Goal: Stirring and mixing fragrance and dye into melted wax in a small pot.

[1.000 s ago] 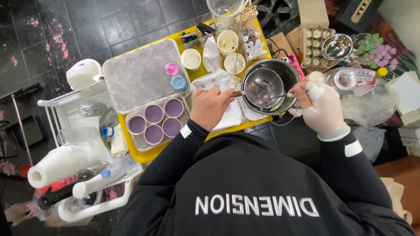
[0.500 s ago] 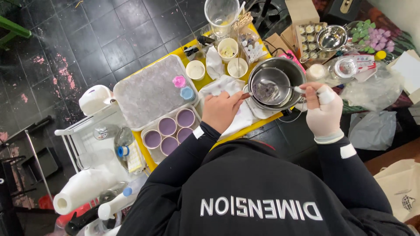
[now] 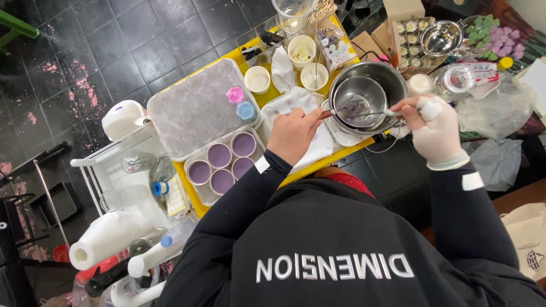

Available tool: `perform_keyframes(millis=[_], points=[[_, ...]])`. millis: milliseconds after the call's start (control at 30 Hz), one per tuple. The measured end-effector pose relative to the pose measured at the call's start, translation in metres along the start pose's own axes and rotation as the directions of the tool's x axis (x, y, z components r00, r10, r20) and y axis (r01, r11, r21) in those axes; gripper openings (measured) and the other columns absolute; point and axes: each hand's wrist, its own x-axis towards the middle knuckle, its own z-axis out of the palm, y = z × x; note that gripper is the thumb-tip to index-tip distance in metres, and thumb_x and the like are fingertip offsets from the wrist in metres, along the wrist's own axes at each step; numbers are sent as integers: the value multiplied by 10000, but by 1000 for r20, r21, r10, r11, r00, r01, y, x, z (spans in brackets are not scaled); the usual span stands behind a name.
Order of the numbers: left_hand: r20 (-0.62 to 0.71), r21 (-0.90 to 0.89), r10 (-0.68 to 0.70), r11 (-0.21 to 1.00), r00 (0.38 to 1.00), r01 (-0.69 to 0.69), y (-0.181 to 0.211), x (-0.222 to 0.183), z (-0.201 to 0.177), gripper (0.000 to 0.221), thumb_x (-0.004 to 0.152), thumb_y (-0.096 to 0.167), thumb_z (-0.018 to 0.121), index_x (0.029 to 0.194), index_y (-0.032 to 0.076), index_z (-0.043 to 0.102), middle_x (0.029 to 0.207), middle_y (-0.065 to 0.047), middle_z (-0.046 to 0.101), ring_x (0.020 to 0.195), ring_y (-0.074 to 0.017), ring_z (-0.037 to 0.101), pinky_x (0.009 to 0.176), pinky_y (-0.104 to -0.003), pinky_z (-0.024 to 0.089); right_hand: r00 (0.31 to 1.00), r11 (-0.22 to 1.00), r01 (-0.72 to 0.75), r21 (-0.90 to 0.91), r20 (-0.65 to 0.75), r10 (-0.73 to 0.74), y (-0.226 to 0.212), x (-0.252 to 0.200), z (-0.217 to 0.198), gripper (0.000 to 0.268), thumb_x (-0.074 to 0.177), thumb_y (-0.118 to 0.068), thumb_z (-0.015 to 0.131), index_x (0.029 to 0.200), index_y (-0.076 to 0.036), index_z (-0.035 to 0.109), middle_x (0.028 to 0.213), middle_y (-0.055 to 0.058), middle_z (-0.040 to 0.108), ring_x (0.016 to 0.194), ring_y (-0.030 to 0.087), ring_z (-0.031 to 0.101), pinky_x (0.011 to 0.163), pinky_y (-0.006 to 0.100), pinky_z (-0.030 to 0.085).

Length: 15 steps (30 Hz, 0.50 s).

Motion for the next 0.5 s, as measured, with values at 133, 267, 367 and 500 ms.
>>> perform_keyframes(millis=[133, 267, 367, 500], points=[[-1, -12, -1, 1000, 1000, 1, 0, 2, -4, 226, 954, 264, 691, 1171, 201, 709, 763, -45, 579, 637, -286, 597, 638, -459, 448, 997, 998, 50, 32, -56, -48, 12, 7, -13, 161, 1167, -136, 643, 1062, -39, 718, 922, 78, 669, 831, 187, 648, 785, 281, 491], [-3, -47, -11, 999, 1000, 11, 6, 4, -9, 207, 953, 249, 701, 1151, 194, 723, 755, -58, 581, 643, -290, 608, 619, -453, 455, 988, 982, 147, -120, -30, -151, 11, 25, -15, 120, 1132, -105, 663, 1069, -43, 744, 914, 93, 677, 869, 230, 647, 845, 331, 502], [-5, -55, -33, 998, 999, 33, 10, 7, -11, 203, 956, 244, 704, 1148, 186, 728, 761, -74, 582, 653, -300, 612, 616, -447, 469, 992, 991, 126, -42, 37, -124, 15, 30, -16, 116, 1106, -111, 652, 1056, -52, 739, 921, 81, 678, 881, 225, 658, 836, 334, 507], [23, -70, -69, 995, 997, 71, 16, 9, -17, 226, 954, 230, 699, 1171, 179, 734, 775, -92, 586, 657, -307, 615, 616, -436, 484, 992, 992, -1, 123, 129, -15, 26, 36, -22, 130, 1097, -135, 636, 1041, -79, 740, 881, 61, 663, 801, 205, 646, 758, 315, 502]])
